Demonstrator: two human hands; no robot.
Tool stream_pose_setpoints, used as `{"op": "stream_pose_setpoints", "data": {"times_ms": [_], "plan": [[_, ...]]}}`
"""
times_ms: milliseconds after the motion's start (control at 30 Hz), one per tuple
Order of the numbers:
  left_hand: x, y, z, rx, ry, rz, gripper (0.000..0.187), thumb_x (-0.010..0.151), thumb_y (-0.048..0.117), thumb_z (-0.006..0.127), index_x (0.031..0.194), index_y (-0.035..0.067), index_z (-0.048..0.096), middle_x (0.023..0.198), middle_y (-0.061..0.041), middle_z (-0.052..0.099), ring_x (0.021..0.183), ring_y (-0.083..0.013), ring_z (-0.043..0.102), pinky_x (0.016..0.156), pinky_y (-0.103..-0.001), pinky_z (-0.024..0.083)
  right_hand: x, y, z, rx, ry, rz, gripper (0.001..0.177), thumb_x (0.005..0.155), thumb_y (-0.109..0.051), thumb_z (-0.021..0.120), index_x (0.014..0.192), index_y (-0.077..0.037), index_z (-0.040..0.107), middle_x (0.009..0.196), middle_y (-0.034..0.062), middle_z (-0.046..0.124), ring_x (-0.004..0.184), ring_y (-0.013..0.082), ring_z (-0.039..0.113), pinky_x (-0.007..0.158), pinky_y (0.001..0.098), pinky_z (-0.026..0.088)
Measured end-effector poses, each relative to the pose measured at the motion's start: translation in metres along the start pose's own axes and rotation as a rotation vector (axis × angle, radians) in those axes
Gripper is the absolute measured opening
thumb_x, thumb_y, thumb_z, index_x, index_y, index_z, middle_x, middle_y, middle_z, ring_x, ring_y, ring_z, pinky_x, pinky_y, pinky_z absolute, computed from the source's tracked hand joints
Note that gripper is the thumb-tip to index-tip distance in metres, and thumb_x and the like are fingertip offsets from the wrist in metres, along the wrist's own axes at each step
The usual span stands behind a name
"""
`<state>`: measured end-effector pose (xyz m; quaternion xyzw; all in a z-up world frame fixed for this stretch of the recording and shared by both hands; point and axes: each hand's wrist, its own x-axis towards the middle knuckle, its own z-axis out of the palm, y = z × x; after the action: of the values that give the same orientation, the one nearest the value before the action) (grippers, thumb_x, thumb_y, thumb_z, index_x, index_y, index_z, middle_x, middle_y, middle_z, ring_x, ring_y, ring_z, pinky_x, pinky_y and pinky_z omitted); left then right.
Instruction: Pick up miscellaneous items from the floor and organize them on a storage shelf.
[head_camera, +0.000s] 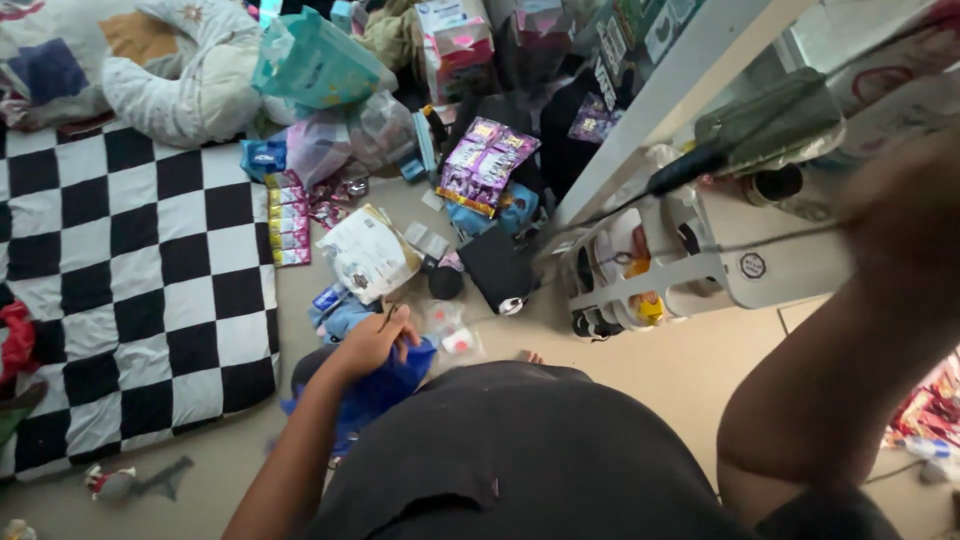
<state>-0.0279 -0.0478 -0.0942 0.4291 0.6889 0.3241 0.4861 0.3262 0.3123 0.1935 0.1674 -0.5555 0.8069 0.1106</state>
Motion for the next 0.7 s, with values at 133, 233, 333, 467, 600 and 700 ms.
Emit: {"op": "stream_pose_setpoints", "data": {"times_ms": [133,233,333,467,600,700], "plan": [[-0.024,0.153,-0.003,-0.073,-0.058,-0.065,0.056,0.109,0.041,0.037,0.087,0.005,0.075,0.060,-0.009,0.064,0.052,-0.0172,0.059,0.060,-0.032,0.048,-0.016,0.015,0.040,-0.116,0.103,-0.068,0.026,0.105,-0.020,0.058,0.107,0.003,0.069,0.081,0.0209,0.067,0.053,0.0174,0.062,0.042,0.0301,0.050],[-0.027,0.255,0.000,0.017,-0.109,0.047,0.038,0.105,0.034,0.045,0.096,0.005,0.069,0.069,-0.002,0.067,0.054,-0.0144,0.062,0.056,-0.031,0.050,-0.018,0.024,0.071,-0.179,0.155,-0.109,0.026,0.104,-0.019,0.059,0.105,0.004,0.071,0.082,0.0231,0.070,0.055,0.0195,0.064,0.044,0.0318,0.052],[-0.004,0.270,0.012,-0.011,-0.193,0.285,0.030,0.107,0.031,0.046,0.108,0.006,0.064,0.074,-0.003,0.065,0.062,-0.0109,0.065,0.062,-0.028,0.052,-0.022,0.026,0.079,0.022,0.151,0.072,0.033,0.106,-0.017,0.057,0.126,0.009,0.063,0.076,0.0189,0.072,0.056,0.0197,0.068,0.049,0.0318,0.052],[0.016,0.279,0.033,-0.070,-0.233,0.344,0.029,0.109,0.027,0.047,0.116,0.007,0.066,0.084,-0.003,0.073,0.082,-0.0112,0.066,0.079,-0.028,0.051,-0.020,0.031,0.083,-0.144,0.209,0.235,0.036,0.108,-0.012,0.051,0.133,0.013,0.060,0.077,0.0164,0.069,0.065,0.0212,0.068,0.061,0.0319,0.055],[0.046,0.251,0.063,0.297,-0.121,0.442,0.027,0.110,0.025,0.053,0.119,0.005,0.068,0.107,-0.011,0.072,0.100,-0.0189,0.066,0.091,-0.034,0.053,-0.006,0.044,0.086,-0.460,0.217,0.097,0.028,0.113,-0.007,0.048,0.131,0.011,0.060,0.106,0.0217,0.067,0.091,0.0290,0.065,0.083,0.0370,0.056],[0.051,0.262,0.078,-0.048,-0.201,0.584,0.038,0.110,0.021,0.047,0.143,0.006,0.056,0.138,-0.011,0.065,0.125,-0.0203,0.061,0.104,-0.036,0.046,0.003,0.040,0.088,-0.281,0.308,0.066,0.033,0.111,-0.009,0.048,0.141,0.004,0.055,0.095,0.0157,0.070,0.078,0.0241,0.069,0.074,0.0339,0.059]]}}
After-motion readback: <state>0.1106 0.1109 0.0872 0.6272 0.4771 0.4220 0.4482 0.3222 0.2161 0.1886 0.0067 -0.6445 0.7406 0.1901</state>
